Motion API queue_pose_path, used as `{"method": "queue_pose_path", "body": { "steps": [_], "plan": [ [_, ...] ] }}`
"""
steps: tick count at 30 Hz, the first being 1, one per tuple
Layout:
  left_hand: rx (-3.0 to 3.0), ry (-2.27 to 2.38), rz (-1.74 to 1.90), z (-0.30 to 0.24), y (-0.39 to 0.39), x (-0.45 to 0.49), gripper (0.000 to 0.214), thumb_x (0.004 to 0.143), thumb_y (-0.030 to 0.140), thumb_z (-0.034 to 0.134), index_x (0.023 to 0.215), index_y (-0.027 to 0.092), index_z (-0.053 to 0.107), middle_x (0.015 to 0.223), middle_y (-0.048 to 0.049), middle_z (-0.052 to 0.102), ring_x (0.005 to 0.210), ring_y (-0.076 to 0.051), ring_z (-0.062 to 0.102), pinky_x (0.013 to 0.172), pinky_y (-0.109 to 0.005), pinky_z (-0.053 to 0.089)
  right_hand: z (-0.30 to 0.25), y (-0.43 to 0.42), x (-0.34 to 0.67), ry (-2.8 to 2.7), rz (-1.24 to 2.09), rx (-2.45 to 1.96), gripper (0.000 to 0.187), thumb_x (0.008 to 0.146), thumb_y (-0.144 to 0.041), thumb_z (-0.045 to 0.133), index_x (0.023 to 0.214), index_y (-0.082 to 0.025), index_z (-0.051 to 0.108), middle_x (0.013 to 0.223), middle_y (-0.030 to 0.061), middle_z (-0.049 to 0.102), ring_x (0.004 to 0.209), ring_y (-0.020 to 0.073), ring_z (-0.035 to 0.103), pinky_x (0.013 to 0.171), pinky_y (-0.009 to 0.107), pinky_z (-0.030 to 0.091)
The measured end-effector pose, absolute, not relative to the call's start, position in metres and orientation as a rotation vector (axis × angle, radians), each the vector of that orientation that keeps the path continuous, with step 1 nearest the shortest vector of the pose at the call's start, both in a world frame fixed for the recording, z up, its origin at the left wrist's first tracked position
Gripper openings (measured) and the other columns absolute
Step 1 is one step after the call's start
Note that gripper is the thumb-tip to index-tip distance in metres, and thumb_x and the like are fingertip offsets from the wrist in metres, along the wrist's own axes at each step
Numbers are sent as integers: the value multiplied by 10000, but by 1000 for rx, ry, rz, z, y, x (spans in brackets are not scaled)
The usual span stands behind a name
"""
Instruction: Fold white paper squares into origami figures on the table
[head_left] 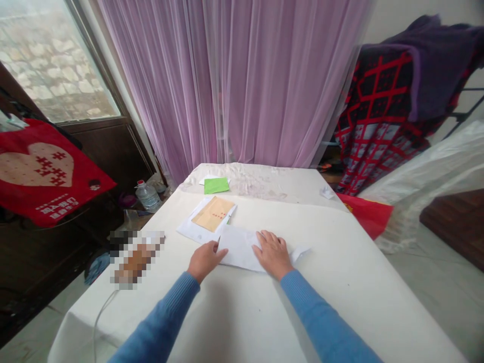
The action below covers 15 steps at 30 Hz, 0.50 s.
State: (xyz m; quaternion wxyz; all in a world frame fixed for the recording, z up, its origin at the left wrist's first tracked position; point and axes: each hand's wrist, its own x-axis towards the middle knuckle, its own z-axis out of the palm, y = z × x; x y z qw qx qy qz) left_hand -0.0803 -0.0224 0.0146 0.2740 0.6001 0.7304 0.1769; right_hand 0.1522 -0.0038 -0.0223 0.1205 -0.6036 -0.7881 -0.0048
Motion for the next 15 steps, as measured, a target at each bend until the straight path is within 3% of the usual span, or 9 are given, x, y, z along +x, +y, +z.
{"method": "queue_pose_path", "body": {
  "steps": [4, 7, 15],
  "plan": [
    [1439, 1909, 464, 12, -7, -76, 369, 728, 552, 629, 702, 184, 626, 625, -37, 646, 635, -211, 629, 544, -261, 417, -30, -6, 153, -2263, -22, -1755, 418, 946, -390, 413, 1314, -214, 502, 1372, 117, 516, 1242, 249, 431, 976, 407, 300],
    [1357, 1839, 486, 12, -2, -74, 343, 689, 522, 681, 663, 188, 606, 582, -14, 625, 546, -179, 599, 472, -243, 391, -29, -5, 153, -2250, -11, -1742, 421, 948, -392, 409, 1316, -212, 504, 1374, 120, 516, 1247, 248, 429, 983, 408, 295],
    [1427, 1738, 644, 15, -5, -63, 257, 727, 341, 658, 920, 171, 640, 881, -71, 725, 796, -219, 675, 639, -272, 496, -26, -5, 150, -2207, 102, -1737, 434, 930, -373, 436, 1319, -195, 509, 1375, 131, 524, 1260, 253, 434, 999, 424, 303]
  ]
}}
